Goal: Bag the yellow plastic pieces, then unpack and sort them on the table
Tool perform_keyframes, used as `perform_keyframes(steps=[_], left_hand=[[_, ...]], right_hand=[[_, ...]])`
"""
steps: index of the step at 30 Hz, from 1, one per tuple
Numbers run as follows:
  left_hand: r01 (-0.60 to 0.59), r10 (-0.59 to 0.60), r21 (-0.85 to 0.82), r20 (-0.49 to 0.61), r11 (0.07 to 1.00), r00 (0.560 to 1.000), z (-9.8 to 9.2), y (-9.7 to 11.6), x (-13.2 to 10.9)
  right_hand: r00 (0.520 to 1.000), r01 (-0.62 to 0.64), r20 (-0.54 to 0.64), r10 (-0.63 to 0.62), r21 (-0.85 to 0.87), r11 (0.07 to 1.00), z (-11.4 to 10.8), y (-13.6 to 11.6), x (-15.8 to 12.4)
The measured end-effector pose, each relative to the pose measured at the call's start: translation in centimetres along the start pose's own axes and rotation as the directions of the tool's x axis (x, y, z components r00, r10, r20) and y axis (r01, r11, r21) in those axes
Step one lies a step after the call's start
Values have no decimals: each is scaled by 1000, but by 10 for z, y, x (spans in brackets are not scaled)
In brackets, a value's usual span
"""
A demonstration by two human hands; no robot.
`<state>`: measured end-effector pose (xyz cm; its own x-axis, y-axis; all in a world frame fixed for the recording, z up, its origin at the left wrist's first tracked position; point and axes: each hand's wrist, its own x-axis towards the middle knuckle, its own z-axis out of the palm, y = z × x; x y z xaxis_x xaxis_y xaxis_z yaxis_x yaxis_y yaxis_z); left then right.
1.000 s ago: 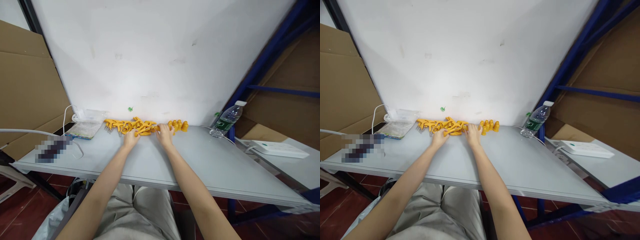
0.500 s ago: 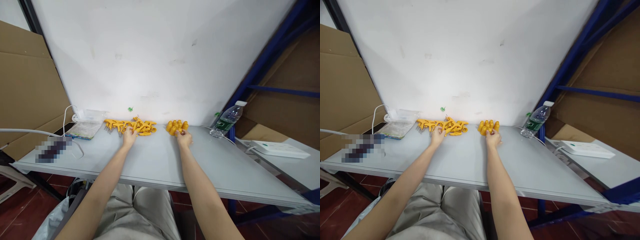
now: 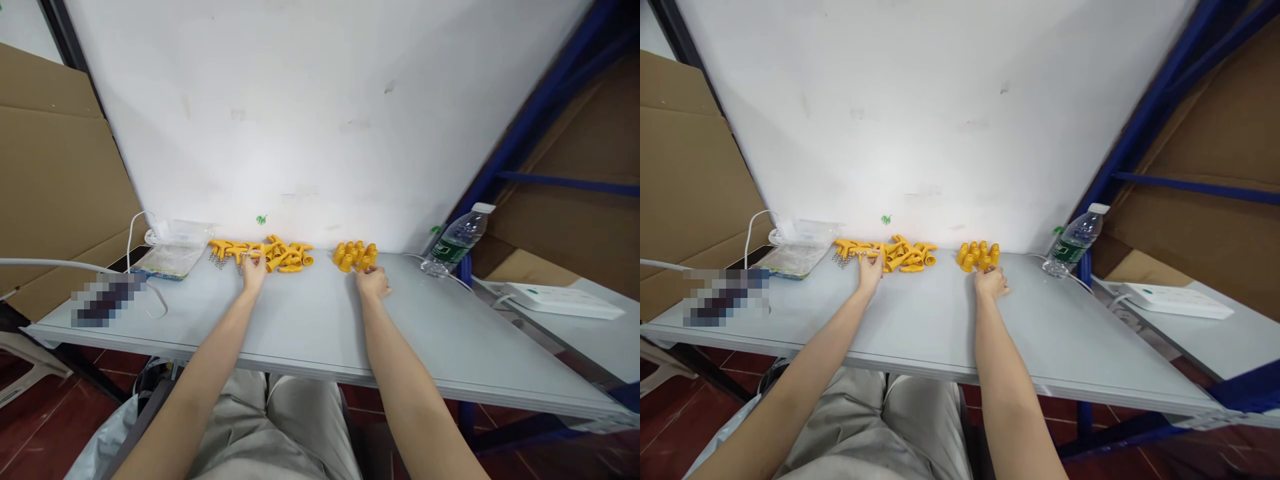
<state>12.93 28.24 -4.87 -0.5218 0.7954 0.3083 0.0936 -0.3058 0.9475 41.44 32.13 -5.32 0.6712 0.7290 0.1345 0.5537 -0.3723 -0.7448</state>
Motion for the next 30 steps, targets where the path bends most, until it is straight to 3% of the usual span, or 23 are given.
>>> perform_keyframes(steps=[3, 9, 13, 18, 24, 30], left_hand=[[49, -49, 21, 21, 999, 999, 0, 1, -3], [-7, -3, 212, 43, 977, 999, -2, 7, -6], [8, -25, 229, 74, 973, 997, -2, 11, -8], [-71, 69, 278, 18, 958, 997, -5, 18, -7], [-48, 106, 521, -82, 852, 991, -15, 28, 19], [-139, 177, 719, 22, 681, 984, -39, 18, 53]], right_hand=[[1000, 21, 3, -21, -28, 999, 3, 2, 2], [987, 162, 2, -162, 22, 987, 16, 13, 9], [979, 199, 40, -200, 28, 980, 21, 15, 10], [967, 251, 34, -252, 34, 967, 23, 14, 6], [958, 286, -7, -286, 71, 956, 29, 19, 10], [954, 300, -4, -300, 58, 952, 29, 20, 11]])
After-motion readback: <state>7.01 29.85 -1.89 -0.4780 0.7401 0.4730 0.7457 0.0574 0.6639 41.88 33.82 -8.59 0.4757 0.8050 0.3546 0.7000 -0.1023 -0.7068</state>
